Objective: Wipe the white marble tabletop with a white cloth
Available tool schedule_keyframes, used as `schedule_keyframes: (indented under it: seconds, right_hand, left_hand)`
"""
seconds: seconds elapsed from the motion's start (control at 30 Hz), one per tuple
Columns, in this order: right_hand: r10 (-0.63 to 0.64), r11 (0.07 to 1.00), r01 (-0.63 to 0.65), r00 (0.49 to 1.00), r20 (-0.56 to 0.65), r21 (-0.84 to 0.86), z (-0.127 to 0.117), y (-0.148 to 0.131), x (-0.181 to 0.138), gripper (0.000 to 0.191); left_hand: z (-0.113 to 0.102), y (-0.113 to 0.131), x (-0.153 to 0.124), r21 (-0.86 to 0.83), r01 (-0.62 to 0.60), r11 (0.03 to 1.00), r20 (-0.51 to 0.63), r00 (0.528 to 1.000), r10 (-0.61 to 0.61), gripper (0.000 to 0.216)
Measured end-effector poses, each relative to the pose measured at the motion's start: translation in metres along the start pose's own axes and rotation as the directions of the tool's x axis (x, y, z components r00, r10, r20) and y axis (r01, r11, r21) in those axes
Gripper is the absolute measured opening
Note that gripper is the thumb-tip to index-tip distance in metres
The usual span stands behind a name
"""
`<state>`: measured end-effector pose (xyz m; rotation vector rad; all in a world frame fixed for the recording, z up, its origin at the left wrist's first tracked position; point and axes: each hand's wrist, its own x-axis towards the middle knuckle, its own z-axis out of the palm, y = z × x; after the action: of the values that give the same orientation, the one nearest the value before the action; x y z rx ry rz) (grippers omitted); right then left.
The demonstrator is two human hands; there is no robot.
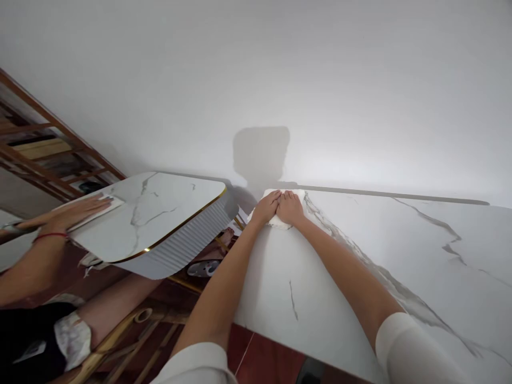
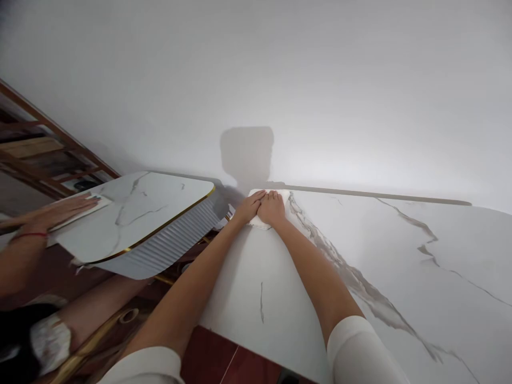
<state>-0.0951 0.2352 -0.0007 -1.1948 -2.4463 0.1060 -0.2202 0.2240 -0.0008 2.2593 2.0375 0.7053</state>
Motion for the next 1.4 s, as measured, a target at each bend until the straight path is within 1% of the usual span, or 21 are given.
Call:
schedule_keyframes:
  seconds: [0.13,0.2,0.3,0.43,0.57,0.7,0.83,0.97,1.07,1.2,1.3,1.4]
  right_hand:
    - [0.014,1.0,-0.013,0.999,-0.032,0.004,-0.003,0.034,0.018,0.051]
    - [0.045,0.999,-0.045,0.998,-0.038,-0.014,-0.009,0.05,0.018,0.05]
    - [0.103,0.993,-0.105,0.994,-0.036,-0.049,-0.02,0.073,0.009,0.049]
    - [0.192,0.975,-0.195,0.981,-0.042,-0.102,-0.038,0.092,-0.015,0.05]
    - [0.236,0.962,-0.236,0.972,-0.02,-0.134,-0.053,0.092,-0.045,0.051]
    - [0.227,0.958,-0.222,0.974,0.009,-0.179,-0.061,0.08,-0.073,0.052]
    - [0.189,0.962,-0.182,0.982,0.016,-0.204,-0.063,0.057,-0.1,0.052]
    - [0.12,0.97,-0.111,0.992,0.026,-0.216,-0.059,0.021,-0.129,0.053]
    - [0.062,0.98,-0.057,0.998,0.025,-0.189,-0.057,-0.012,-0.151,0.053]
    - [-0.037,0.99,0.045,0.998,0.057,-0.136,-0.059,-0.052,-0.181,0.053]
    - [-0.106,0.99,0.114,0.99,0.094,-0.088,-0.065,-0.069,-0.205,0.053]
    - [-0.177,0.982,0.184,0.977,0.116,-0.053,-0.074,-0.07,-0.231,0.053]
  left_hand:
    - [0.012,0.013,0.035,0.019,-0.015,1.0,0.002,1.0,0.015,0.052]
    - [0.02,0.025,0.048,0.009,-0.044,0.999,-0.005,0.999,0.044,0.051]
    - [0.033,0.047,0.061,-0.023,-0.094,0.995,-0.001,0.996,0.094,0.05]
    - [0.046,0.079,0.066,-0.074,-0.189,0.979,-0.004,0.982,0.189,0.048]
    - [0.05,0.101,0.052,-0.079,-0.266,0.961,-0.019,0.964,0.265,0.047]
    - [0.047,0.11,0.023,-0.087,-0.321,0.943,-0.041,0.947,0.318,0.047]
    - [0.038,0.109,-0.014,-0.091,-0.341,0.936,-0.062,0.94,0.336,0.047]
    - [0.025,0.099,-0.063,-0.059,-0.3,0.952,-0.049,0.954,0.297,0.048]
    - [0.013,0.089,-0.106,-0.035,-0.275,0.961,-0.053,0.961,0.273,0.049]
    - [-0.004,0.08,-0.166,0.009,-0.196,0.981,-0.054,0.979,0.196,0.05]
    - [-0.012,0.082,-0.205,0.047,-0.14,0.989,-0.071,0.987,0.143,0.051]
    - [-0.011,0.097,-0.234,0.085,-0.118,0.989,-0.091,0.988,0.126,0.051]
